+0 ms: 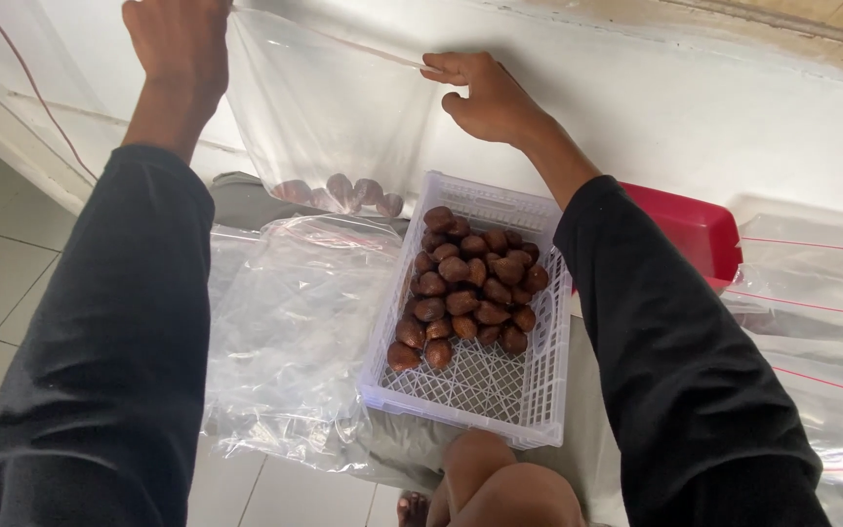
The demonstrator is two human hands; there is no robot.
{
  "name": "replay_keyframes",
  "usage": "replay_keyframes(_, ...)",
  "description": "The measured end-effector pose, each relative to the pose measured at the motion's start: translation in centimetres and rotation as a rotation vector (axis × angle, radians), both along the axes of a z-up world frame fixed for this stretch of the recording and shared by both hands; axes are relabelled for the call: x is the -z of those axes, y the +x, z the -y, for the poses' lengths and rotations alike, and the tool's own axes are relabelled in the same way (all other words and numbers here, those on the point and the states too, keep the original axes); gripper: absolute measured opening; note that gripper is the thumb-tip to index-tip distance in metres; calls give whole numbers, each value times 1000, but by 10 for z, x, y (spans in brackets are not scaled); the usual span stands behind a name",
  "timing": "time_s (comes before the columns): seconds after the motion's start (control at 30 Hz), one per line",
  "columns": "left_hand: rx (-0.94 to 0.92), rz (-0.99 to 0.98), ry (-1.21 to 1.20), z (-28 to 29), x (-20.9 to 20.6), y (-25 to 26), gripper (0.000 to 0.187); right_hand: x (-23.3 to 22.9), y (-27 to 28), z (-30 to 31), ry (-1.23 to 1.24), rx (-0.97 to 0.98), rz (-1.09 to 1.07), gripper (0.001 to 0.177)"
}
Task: Packing small brown fruits into plastic zip-lock bags after weighing them on a scale.
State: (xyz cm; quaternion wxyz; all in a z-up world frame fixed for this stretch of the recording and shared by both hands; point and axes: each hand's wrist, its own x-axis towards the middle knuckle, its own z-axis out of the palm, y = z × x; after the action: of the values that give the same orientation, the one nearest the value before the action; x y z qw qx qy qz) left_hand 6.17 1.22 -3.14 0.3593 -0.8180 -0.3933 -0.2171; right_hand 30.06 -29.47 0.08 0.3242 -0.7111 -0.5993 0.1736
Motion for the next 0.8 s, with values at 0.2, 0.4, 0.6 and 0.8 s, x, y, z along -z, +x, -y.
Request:
replay_keyframes(0.2,23,15,-63,8,33,25,68,15,11,7,-66,69,-6,65)
replay_keyframes(0.4,-5,-66,-198,23,41,35,77,40,22,6,-64,55,-38,60)
replay_keyframes(0.6,39,-67,-236,23,57,39,71,60,23,6,-99,96,-114,58)
replay_keyframes(0.8,14,-111,-222,41,62,41,34,80,22,2,-81,173,-309,64)
